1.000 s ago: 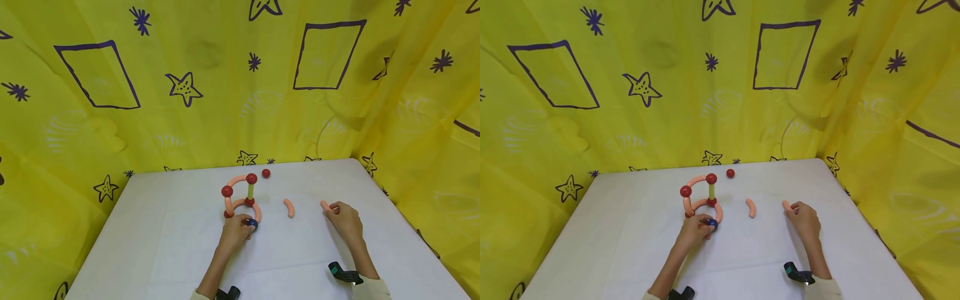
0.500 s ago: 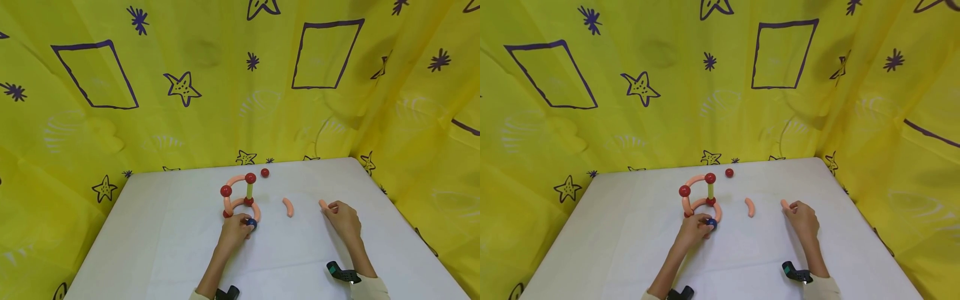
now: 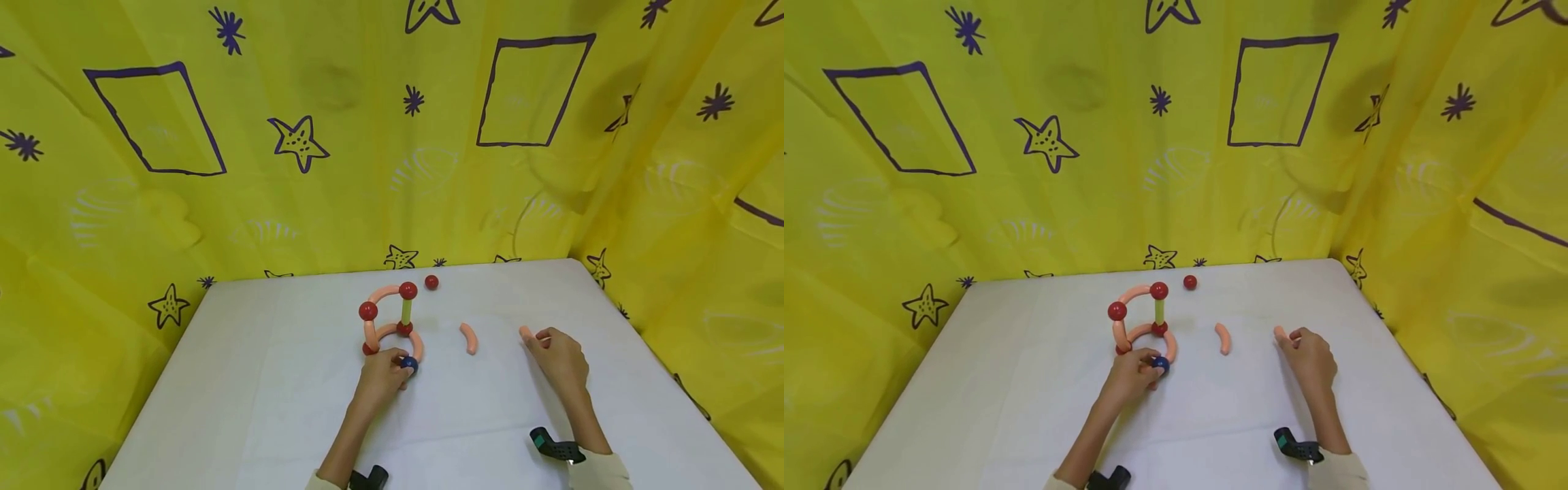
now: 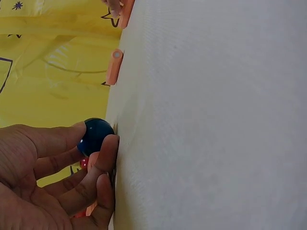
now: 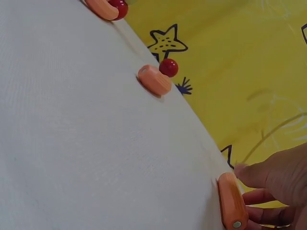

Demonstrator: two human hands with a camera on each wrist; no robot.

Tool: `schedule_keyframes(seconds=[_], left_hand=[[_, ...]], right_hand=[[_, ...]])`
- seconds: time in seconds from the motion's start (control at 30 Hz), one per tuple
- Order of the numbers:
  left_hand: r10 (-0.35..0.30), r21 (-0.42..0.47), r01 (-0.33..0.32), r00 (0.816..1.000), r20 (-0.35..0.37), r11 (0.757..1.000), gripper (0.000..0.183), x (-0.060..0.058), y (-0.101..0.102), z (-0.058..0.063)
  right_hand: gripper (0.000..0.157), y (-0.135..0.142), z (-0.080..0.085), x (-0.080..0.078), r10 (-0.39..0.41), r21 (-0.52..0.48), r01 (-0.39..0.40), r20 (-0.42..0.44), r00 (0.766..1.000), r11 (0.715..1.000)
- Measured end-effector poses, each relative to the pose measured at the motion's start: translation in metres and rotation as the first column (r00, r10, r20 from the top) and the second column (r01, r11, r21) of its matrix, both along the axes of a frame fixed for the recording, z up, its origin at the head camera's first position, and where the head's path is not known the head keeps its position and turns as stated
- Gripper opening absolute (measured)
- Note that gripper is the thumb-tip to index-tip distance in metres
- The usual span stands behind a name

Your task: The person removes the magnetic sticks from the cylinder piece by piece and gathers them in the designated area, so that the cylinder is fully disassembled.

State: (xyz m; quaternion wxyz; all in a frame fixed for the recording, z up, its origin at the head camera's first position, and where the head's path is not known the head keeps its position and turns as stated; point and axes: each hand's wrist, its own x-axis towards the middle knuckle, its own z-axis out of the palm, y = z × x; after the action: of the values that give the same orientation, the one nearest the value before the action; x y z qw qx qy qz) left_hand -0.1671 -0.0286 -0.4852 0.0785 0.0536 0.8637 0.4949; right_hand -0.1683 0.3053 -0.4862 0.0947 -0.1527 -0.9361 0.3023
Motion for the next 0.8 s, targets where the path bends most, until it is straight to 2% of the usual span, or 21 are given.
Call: schedule_keyframes(seconds=[0.13,0.23,0.33,0.5,0.67,0.8], left_hand=[[-0.02,-0.028,0.02,1.0,-0.01,0.999,0.028,0.001,0.0,0.003],[-0.035,-0.063,0.034,0.999,-0.023,0.997,0.029,0.002,0.0,0.006],[-0.044,-0.117,0.038,0.998,-0.049,0.992,0.031,0.002,0.0,0.008],[-0.038,-0.186,0.021,0.995,-0.088,0.982,0.03,0.001,0.001,0.011],[-0.039,-0.238,0.004,0.989,-0.141,0.971,0.03,0.004,0.003,0.014],[-0.042,-0.283,-0.005,0.986,-0.159,0.959,0.034,0.008,0.004,0.023]], right_hand=[[0.044,-0.005,0.003,-0.001,-0.022,0.051,0.027,-0.089,0.996,0.998],[0.03,-0.01,0.007,-0.002,-0.027,0.097,0.047,-0.195,0.98,0.994],[0.023,-0.018,0.011,-0.004,-0.006,0.128,0.048,-0.313,0.95,0.991],[0.013,-0.034,0.016,-0.005,0.072,0.127,-0.014,-0.465,0.883,0.992],[0.008,-0.056,0.015,-0.006,0.189,0.163,-0.122,-0.514,0.836,0.979],[0.006,-0.076,0.013,-0.006,0.297,0.175,-0.241,-0.483,0.824,0.954]])
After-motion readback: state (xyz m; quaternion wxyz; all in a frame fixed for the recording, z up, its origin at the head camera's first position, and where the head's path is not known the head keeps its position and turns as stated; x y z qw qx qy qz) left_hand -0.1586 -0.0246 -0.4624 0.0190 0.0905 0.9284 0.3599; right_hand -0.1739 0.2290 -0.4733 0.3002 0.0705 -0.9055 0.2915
